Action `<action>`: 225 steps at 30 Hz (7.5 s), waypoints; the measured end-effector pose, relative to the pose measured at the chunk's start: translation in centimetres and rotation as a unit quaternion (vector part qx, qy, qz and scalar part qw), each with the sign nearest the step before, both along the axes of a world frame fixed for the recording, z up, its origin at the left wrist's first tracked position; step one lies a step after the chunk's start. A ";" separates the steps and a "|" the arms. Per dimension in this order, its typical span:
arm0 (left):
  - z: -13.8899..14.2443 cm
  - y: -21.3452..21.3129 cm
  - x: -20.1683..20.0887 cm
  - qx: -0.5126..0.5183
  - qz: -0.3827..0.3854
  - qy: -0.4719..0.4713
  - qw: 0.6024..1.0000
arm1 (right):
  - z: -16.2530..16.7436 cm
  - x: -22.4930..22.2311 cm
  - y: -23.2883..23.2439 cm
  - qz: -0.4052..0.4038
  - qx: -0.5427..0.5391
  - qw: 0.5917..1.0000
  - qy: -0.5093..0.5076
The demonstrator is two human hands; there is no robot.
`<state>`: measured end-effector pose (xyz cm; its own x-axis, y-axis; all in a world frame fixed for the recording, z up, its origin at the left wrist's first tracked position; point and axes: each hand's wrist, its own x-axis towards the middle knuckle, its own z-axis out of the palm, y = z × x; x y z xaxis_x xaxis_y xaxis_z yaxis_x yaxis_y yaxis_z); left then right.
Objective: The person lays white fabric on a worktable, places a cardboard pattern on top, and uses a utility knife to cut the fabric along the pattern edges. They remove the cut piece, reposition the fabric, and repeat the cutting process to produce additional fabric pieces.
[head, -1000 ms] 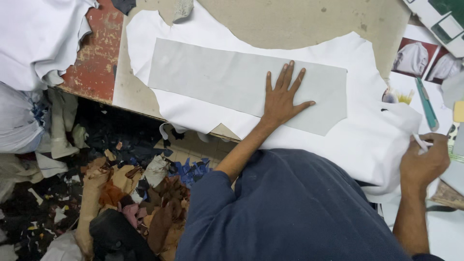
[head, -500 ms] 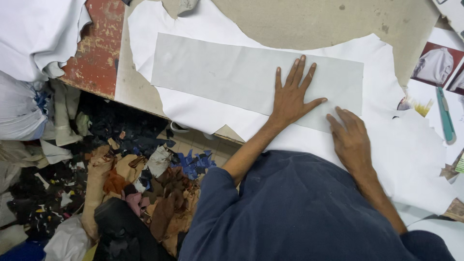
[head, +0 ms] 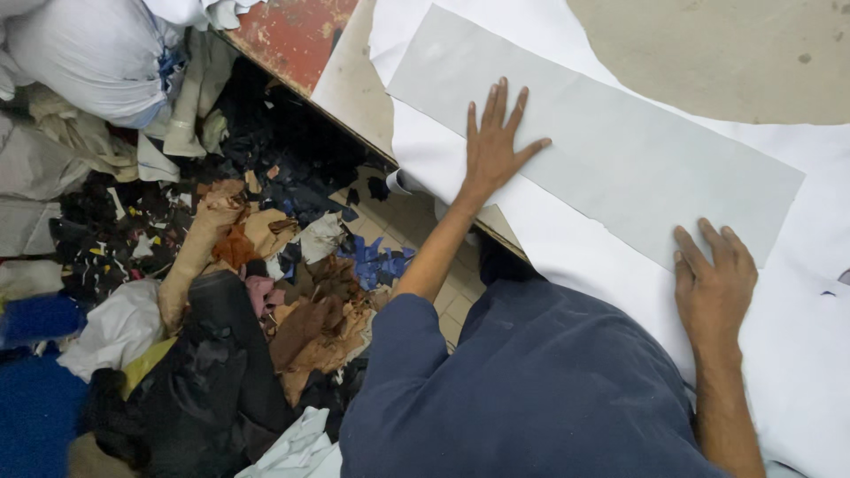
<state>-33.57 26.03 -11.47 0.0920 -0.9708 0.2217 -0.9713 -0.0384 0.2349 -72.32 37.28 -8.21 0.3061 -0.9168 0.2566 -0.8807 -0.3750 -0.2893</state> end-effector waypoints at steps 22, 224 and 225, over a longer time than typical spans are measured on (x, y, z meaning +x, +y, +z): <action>3.5 -11.2 25.2 -0.001 0.011 -0.052 0.999 | -4.7 4.4 1.2 -0.141 -0.014 0.989 -0.033; 5.5 4.3 -6.7 0.000 -0.405 0.313 0.859 | 2.2 10.9 12.3 -0.298 -0.073 0.949 -0.073; 5.8 4.1 -9.2 0.000 -0.409 0.301 0.861 | 3.0 8.2 11.9 -0.304 -0.082 0.948 -0.049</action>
<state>-42.77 30.12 -5.70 -0.5244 -0.7657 0.3725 -0.3756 0.6007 0.7058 -64.08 49.20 -5.22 -0.2995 -0.8611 0.4108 -0.9203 0.1472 -0.3624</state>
